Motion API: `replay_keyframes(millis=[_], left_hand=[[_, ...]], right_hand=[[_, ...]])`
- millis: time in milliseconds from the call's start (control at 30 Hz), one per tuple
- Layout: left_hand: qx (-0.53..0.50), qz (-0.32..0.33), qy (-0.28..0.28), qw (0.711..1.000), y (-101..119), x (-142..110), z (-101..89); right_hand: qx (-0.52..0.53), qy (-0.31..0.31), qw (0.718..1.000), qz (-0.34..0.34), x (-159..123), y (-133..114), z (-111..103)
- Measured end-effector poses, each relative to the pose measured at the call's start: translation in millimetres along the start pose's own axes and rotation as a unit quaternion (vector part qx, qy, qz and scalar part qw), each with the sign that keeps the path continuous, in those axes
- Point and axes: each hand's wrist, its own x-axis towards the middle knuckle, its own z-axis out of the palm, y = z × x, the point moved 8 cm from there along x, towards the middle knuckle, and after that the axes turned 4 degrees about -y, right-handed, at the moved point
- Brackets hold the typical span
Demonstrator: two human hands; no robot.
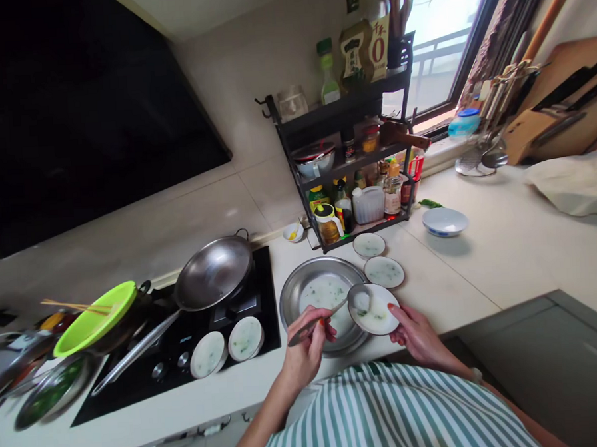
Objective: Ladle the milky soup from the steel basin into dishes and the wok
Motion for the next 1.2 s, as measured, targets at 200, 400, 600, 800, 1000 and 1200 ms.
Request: replay_keyframes(millis=[200,400,600,800,1000,1200], left_hand=[[0.072,0.082,-0.083,0.991,14,-7,10.4],[0.013,0.029,-0.026,0.999,4,-6,3.3],[-0.205,-0.203,0.218,0.932,-65,-19,-32.7],[-0.167,-0.246,0.318,0.9,-109,-47,-65.0],[-0.079,-0.232,0.277,0.929,-137,-58,-67.6],[-0.051,-0.217,0.246,0.943,-137,-51,-57.8]], right_hand=[[0.012,-0.003,1.0,0.001,0,2,-2],[0.031,-0.002,1.0,-0.002,1,5,-5],[0.057,-0.004,0.998,0.008,0,8,-11],[0.092,0.029,0.995,0.024,0,16,-37],[0.077,0.064,0.995,0.007,1,28,-70],[0.058,0.113,0.991,0.029,5,47,-94]])
